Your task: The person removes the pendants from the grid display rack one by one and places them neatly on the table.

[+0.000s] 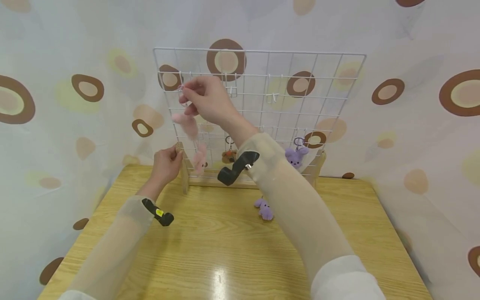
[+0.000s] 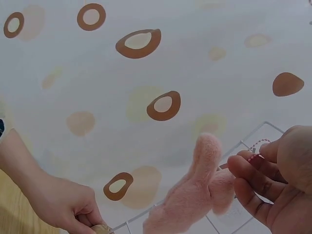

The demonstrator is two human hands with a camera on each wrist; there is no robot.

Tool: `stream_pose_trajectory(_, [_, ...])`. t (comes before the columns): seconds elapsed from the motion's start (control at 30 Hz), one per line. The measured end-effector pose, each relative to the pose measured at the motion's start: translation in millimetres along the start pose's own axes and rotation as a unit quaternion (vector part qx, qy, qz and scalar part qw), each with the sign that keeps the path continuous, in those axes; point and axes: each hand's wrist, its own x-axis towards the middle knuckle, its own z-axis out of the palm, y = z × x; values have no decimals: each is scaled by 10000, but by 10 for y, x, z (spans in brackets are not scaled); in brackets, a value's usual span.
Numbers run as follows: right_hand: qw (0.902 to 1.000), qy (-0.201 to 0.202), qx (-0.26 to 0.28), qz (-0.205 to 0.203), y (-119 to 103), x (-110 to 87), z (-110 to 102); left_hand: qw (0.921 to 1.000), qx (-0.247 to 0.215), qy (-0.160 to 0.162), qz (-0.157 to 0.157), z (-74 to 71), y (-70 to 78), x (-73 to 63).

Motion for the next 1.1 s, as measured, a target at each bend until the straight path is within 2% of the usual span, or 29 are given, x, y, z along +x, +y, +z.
stream_pose_trajectory(0.33, [9961,-351,793,167,-38,-115,20,10000,-9,-49,-44,-21,-22,8])
stream_pose_trajectory(0.57, [9973,-730,43,76,11,-271,-19,10000,48,-17,-42,-44,-39,13])
stream_pose_trajectory(0.83, [9954,-767,-532,-221,159,-476,-188,10000,13,-47,-32,-43,-48,11])
stream_pose_trajectory(1.1, [9932,-699,-848,-379,279,-680,-364,10000,-37,-29,-61,-38,-67,13])
